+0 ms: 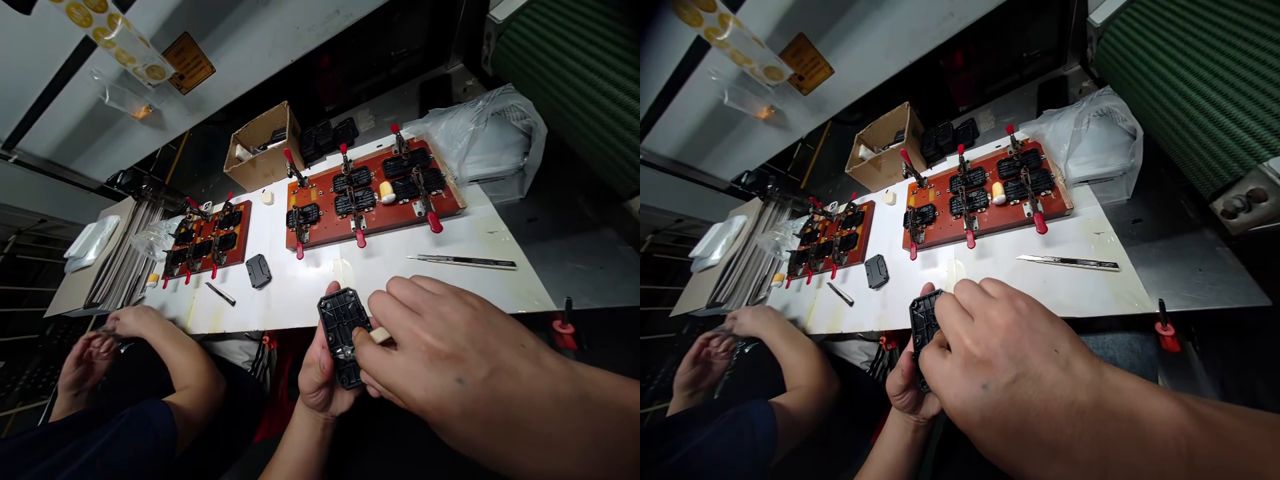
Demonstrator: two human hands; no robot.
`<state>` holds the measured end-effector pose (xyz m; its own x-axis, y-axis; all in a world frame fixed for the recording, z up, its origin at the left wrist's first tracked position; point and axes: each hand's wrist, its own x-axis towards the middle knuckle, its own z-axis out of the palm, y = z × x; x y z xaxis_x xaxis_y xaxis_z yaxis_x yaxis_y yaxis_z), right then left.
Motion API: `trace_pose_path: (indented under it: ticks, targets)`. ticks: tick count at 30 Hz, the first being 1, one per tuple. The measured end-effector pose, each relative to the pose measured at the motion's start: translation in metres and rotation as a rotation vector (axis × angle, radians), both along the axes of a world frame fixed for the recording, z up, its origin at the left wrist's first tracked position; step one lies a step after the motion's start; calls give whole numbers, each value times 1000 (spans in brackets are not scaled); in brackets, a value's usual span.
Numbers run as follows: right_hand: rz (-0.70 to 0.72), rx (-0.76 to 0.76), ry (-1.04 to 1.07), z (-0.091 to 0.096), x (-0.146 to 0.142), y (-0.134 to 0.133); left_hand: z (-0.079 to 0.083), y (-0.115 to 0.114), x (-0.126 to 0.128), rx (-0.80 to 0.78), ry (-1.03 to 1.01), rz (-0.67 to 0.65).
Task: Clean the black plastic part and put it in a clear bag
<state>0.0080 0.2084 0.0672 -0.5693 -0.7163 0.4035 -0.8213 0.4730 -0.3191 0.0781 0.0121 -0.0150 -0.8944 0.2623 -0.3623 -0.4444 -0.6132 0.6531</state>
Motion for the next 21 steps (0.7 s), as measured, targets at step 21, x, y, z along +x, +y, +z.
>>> trace_pose_path:
  ticks: [21]
  targets:
    - [-686,309,-163,-146,-83,175,11,7,-34,-137,-36,-7]
